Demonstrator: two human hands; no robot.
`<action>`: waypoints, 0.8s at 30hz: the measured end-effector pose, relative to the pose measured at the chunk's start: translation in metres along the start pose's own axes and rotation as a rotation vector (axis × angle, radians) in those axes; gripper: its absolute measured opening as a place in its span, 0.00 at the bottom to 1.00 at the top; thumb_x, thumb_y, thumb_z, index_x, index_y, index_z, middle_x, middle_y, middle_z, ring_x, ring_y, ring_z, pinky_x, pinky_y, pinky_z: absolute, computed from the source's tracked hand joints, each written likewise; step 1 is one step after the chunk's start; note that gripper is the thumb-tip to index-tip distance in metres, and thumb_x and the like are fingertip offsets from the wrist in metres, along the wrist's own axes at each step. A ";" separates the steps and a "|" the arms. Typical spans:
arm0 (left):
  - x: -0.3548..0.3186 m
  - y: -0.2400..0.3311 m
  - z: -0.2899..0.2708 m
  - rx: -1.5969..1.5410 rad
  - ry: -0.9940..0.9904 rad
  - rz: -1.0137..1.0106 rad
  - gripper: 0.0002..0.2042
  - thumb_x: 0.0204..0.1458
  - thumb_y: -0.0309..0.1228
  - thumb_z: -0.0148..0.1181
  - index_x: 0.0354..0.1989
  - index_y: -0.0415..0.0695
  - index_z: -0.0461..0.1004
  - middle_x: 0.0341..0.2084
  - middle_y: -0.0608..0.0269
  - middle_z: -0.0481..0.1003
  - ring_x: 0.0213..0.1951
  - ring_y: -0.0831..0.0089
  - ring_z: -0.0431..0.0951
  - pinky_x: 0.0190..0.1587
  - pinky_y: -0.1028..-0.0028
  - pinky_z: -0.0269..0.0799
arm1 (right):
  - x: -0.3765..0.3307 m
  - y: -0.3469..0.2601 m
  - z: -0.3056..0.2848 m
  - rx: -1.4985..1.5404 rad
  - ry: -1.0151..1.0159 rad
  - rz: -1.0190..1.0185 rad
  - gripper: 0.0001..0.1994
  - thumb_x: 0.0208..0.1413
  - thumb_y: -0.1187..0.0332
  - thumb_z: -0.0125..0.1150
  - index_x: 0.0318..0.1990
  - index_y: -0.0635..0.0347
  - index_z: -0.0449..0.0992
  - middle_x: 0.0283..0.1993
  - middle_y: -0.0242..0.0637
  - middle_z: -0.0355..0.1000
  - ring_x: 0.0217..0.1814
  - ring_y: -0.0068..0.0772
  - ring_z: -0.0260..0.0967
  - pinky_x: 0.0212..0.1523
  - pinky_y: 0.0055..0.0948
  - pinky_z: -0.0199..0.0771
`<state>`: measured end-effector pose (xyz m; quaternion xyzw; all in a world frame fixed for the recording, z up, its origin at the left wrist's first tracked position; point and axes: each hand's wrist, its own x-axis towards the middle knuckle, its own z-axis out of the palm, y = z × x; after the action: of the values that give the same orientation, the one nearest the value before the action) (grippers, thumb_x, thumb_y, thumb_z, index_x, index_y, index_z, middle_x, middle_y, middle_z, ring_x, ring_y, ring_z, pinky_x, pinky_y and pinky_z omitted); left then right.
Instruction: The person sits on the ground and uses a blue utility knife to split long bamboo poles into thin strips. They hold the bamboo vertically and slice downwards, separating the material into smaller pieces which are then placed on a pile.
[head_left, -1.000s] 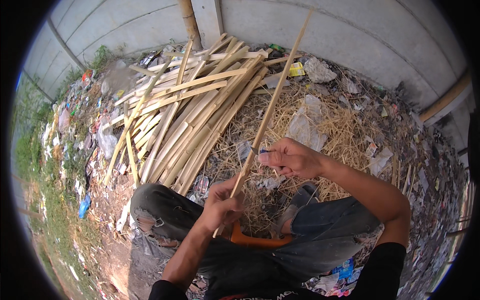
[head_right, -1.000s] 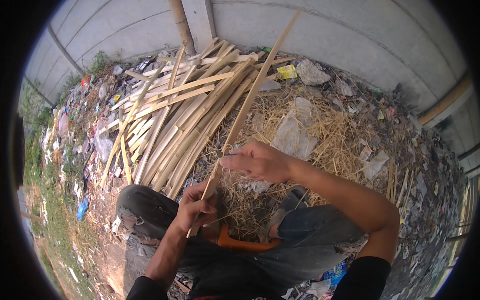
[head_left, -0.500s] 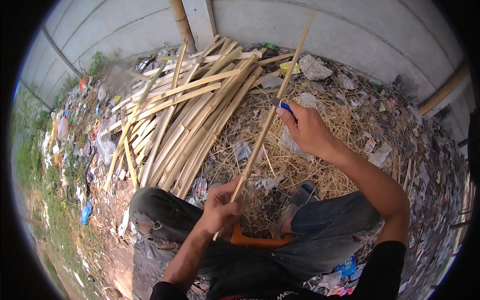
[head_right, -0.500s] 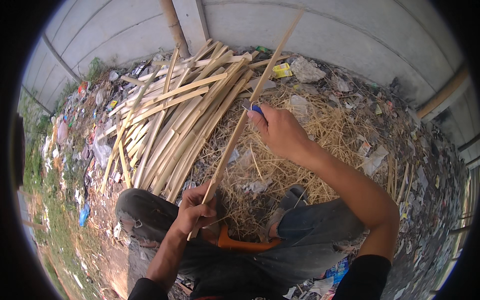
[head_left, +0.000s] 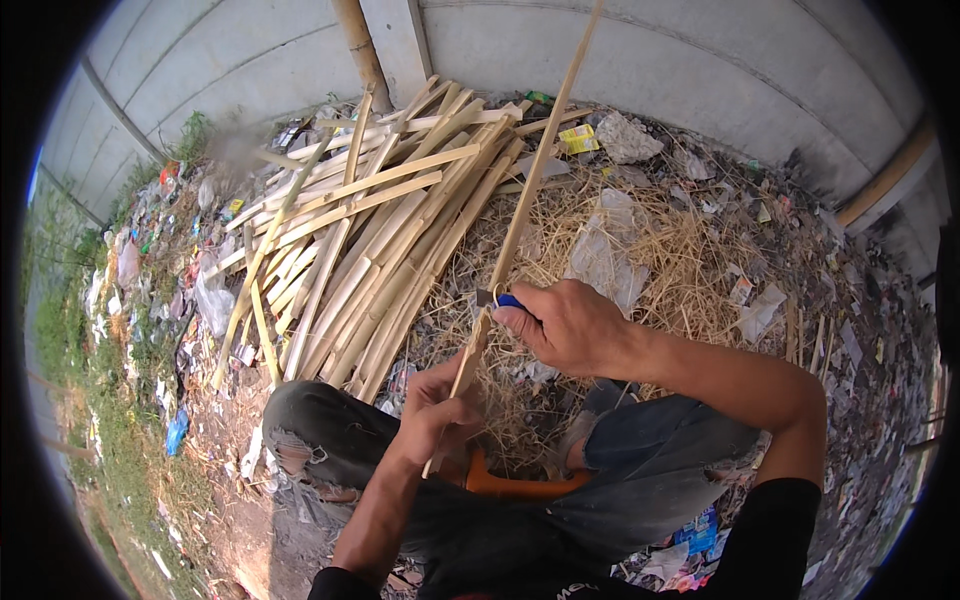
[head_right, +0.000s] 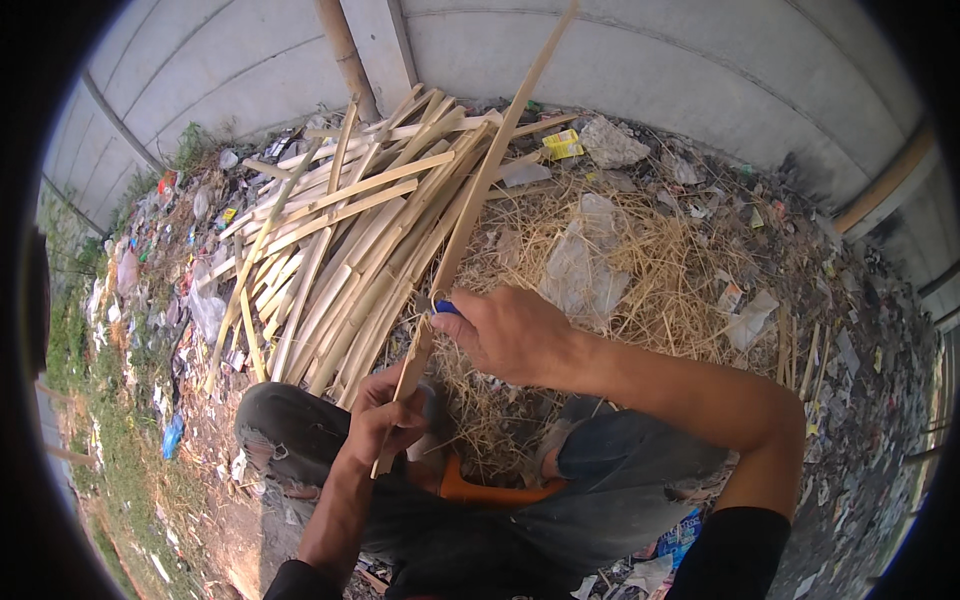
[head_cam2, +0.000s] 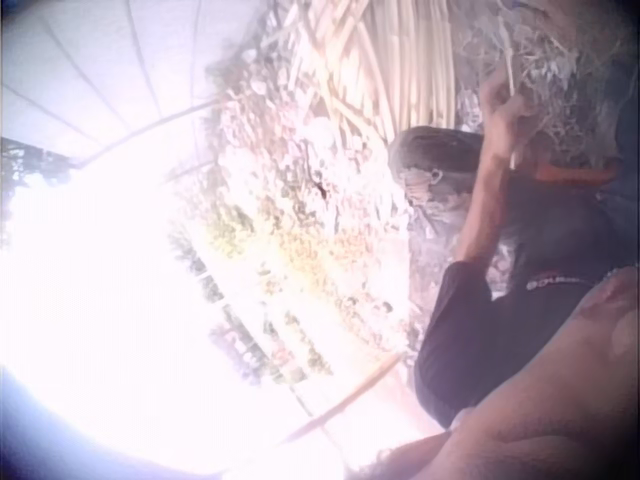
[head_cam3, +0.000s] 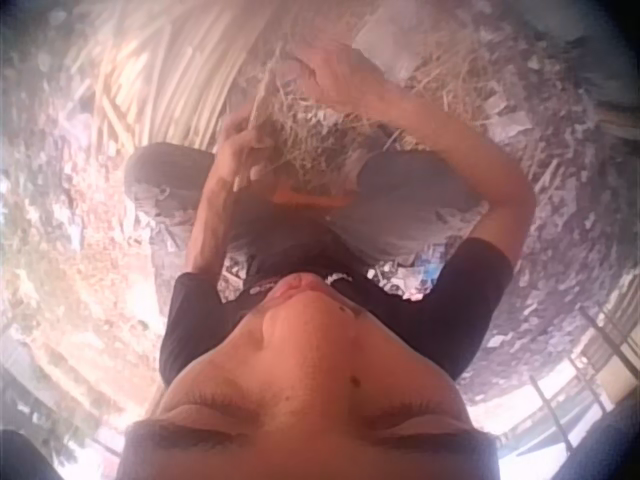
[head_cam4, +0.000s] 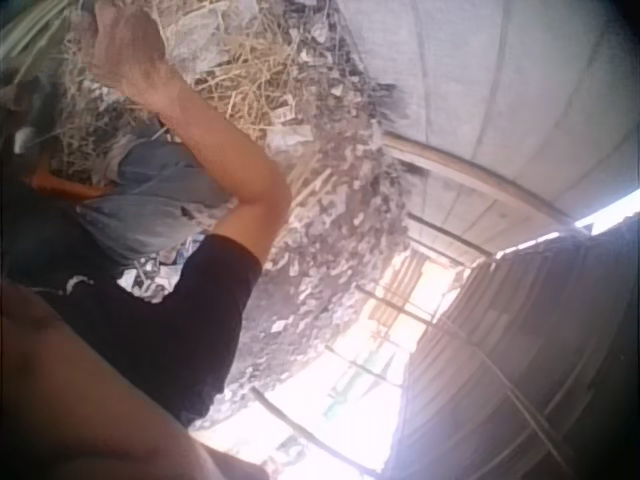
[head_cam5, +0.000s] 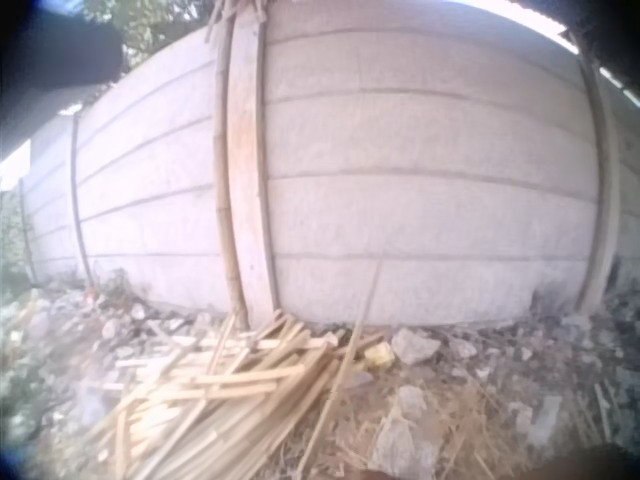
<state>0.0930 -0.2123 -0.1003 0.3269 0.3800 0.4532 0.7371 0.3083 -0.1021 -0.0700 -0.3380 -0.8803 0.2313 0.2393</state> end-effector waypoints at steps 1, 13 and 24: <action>-0.001 0.000 -0.003 -0.014 0.005 -0.008 0.34 0.39 0.17 0.53 0.63 0.38 0.68 0.14 0.69 0.60 0.08 0.82 0.54 0.10 0.79 0.48 | -0.005 -0.015 0.008 0.026 -0.050 0.002 0.20 0.70 0.54 0.52 0.32 0.64 0.71 0.15 0.48 0.68 0.18 0.54 0.72 0.20 0.47 0.66; -0.004 -0.002 -0.001 0.098 0.036 0.053 0.25 0.39 0.17 0.54 0.52 0.35 0.73 0.15 0.70 0.63 0.10 0.83 0.56 0.12 0.80 0.48 | 0.009 -0.019 -0.002 0.378 -0.386 0.257 0.32 0.63 0.40 0.53 0.23 0.64 0.78 0.14 0.47 0.66 0.21 0.45 0.69 0.30 0.44 0.69; -0.004 -0.002 0.000 0.074 0.045 0.017 0.31 0.39 0.17 0.55 0.59 0.37 0.70 0.16 0.70 0.62 0.11 0.83 0.56 0.13 0.80 0.49 | 0.011 0.015 -0.020 0.346 -0.006 0.131 0.22 0.68 0.51 0.52 0.41 0.66 0.72 0.18 0.44 0.66 0.20 0.42 0.68 0.28 0.42 0.65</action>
<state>0.0922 -0.2165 -0.1008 0.3470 0.4102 0.4524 0.7118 0.3198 -0.0801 -0.0600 -0.3479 -0.8042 0.3952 0.2757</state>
